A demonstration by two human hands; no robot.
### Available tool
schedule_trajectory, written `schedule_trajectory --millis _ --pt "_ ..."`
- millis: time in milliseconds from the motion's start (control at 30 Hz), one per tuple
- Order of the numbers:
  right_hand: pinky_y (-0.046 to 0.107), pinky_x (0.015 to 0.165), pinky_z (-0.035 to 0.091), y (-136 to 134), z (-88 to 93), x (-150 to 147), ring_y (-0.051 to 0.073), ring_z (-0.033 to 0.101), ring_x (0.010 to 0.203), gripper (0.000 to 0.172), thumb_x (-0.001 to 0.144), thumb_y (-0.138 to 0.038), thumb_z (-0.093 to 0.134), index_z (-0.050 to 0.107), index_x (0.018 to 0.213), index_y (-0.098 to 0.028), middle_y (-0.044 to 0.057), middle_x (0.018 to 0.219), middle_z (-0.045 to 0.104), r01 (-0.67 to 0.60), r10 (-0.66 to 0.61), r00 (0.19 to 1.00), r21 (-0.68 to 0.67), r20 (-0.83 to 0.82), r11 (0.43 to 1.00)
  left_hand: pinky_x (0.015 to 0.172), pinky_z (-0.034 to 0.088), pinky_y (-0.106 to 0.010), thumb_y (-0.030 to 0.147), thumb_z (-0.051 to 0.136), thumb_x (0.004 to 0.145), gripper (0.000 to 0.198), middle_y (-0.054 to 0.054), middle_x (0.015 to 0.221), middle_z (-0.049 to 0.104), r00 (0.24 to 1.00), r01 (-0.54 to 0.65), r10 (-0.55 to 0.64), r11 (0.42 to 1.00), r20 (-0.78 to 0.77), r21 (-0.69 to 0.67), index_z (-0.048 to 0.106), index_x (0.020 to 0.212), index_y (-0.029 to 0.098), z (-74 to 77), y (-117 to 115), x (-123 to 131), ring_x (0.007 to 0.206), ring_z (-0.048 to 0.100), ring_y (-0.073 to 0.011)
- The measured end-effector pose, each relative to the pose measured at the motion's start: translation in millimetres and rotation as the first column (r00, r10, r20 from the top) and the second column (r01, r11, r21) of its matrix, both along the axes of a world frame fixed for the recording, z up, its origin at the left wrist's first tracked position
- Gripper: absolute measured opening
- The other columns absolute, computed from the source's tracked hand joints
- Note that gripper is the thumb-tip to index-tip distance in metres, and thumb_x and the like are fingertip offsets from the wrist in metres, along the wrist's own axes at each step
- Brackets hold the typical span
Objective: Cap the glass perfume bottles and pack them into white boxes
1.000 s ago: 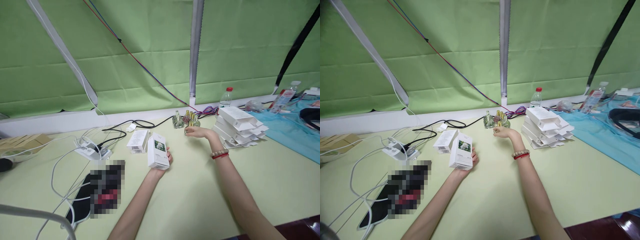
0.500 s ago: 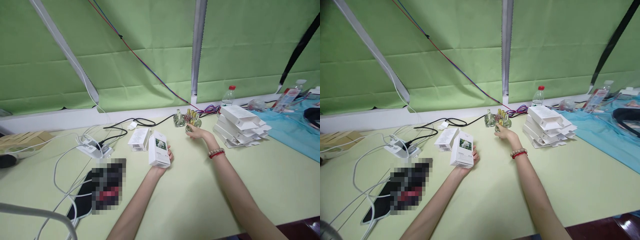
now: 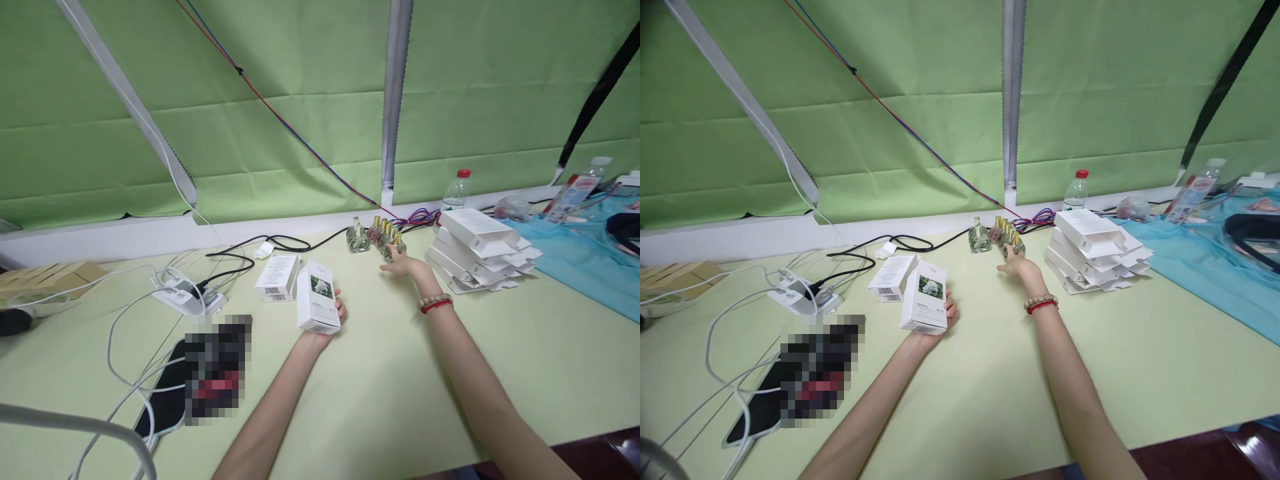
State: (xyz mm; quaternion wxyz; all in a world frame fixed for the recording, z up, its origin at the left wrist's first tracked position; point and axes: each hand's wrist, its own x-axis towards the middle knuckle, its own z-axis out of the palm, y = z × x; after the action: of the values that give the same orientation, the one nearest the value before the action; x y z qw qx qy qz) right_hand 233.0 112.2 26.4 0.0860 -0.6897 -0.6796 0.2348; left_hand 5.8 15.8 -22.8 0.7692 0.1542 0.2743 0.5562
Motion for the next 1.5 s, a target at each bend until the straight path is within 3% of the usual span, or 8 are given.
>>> schedule_trajectory --millis 133,300,433,500,700,1233,1367,1500 --pt "0.039 0.098 0.035 1 5.7 -1 0.030 0.033 0.131 0.074 0.082 -0.037 0.049 0.017 0.143 -0.011 0.024 0.145 0.026 0.022 -0.020 0.999 -0.038 0.032 0.999 0.048 0.035 -0.023 0.022 0.036 0.085 0.031 -0.004 0.053 0.045 1.000 0.002 -0.002 1.000 0.009 0.019 0.062 0.074 0.010 -3.5 1 -1 0.048 0.038 -0.0113" --pt "0.033 0.098 0.036 2 12.3 -7 0.025 0.040 0.127 0.066 0.082 -0.036 0.048 0.026 0.141 -0.013 0.016 0.143 0.036 -0.100 0.101 0.995 -0.036 0.016 0.994 0.048 0.035 -0.022 0.023 0.035 0.085 0.033 -0.004 0.054 0.045 1.000 0.003 -0.003 1.000 0.021 0.010 0.062 0.074 0.009 -6.1 2 -2 0.048 0.038 -0.0112" --pt "0.033 0.098 0.036 0 -7.3 -30 0.024 0.045 0.122 0.070 0.080 -0.040 0.050 0.027 0.141 -0.014 0.015 0.139 0.041 -0.181 0.181 0.983 -0.001 0.021 0.984 0.047 0.036 -0.023 0.024 0.035 0.086 0.033 -0.004 0.054 0.044 0.999 0.002 -0.003 1.000 0.045 0.010 0.062 0.073 0.009 -6.3 2 -2 0.048 0.038 -0.0112" --pt "0.038 0.103 0.029 -2 -24.3 -46 0.026 0.035 0.129 0.063 0.080 -0.040 0.051 0.035 0.137 -0.016 0.014 0.141 0.038 -0.187 0.184 0.982 0.056 0.051 0.981 0.046 0.035 -0.022 0.024 0.034 0.086 0.034 -0.005 0.052 0.044 0.998 0.000 0.000 1.000 0.057 0.001 0.062 0.072 0.010 -6.9 2 -2 0.047 0.037 -0.0117" --pt "0.049 0.108 0.006 -6 -65.2 -76 0.027 0.018 0.134 0.054 0.090 -0.039 0.029 0.030 0.138 -0.015 0.015 0.146 0.027 -0.084 0.058 0.993 0.274 0.103 0.958 0.047 0.034 -0.022 0.026 0.034 0.087 0.035 -0.005 0.052 0.045 0.999 0.019 -0.019 1.000 0.048 0.006 0.062 0.072 0.010 -8.4 2 -1 0.047 0.037 -0.0113" --pt "0.042 0.103 0.025 29 -71.9 -76 0.028 0.036 0.125 0.090 0.070 -0.040 0.054 0.007 0.143 -0.015 0.015 0.138 0.039 0.262 -0.085 0.931 0.486 -0.356 0.834 0.051 0.034 -0.023 0.025 0.044 0.082 0.026 -0.005 0.055 0.047 0.999 0.029 -0.031 0.995 0.016 0.099 0.063 0.076 0.009 -19.8 1 -6 0.049 0.042 -0.0113" --pt "0.036 0.098 0.032 28 -72.4 -74 0.025 0.046 0.112 0.073 0.072 -0.035 0.051 0.023 0.135 -0.009 0.016 0.120 0.050 0.310 -0.069 0.902 0.528 -0.425 0.791 0.051 0.034 -0.023 0.024 0.040 0.083 0.029 -0.005 0.054 0.048 1.000 0.023 -0.023 0.996 0.004 0.085 0.063 0.074 0.009 -18.4 1 -6 0.048 0.042 -0.0114" --pt "0.036 0.101 0.029 23 -70.1 -75 0.024 0.039 0.121 0.041 0.075 -0.030 0.050 0.052 0.114 -0.019 0.013 0.127 0.043 0.169 0.013 0.953 0.565 -0.303 0.808 0.051 0.035 -0.024 0.024 0.040 0.083 0.028 -0.004 0.054 0.048 1.000 0.027 -0.028 0.997 0.008 0.069 0.063 0.075 0.010 -18.1 3 -6 0.047 0.041 -0.0113"
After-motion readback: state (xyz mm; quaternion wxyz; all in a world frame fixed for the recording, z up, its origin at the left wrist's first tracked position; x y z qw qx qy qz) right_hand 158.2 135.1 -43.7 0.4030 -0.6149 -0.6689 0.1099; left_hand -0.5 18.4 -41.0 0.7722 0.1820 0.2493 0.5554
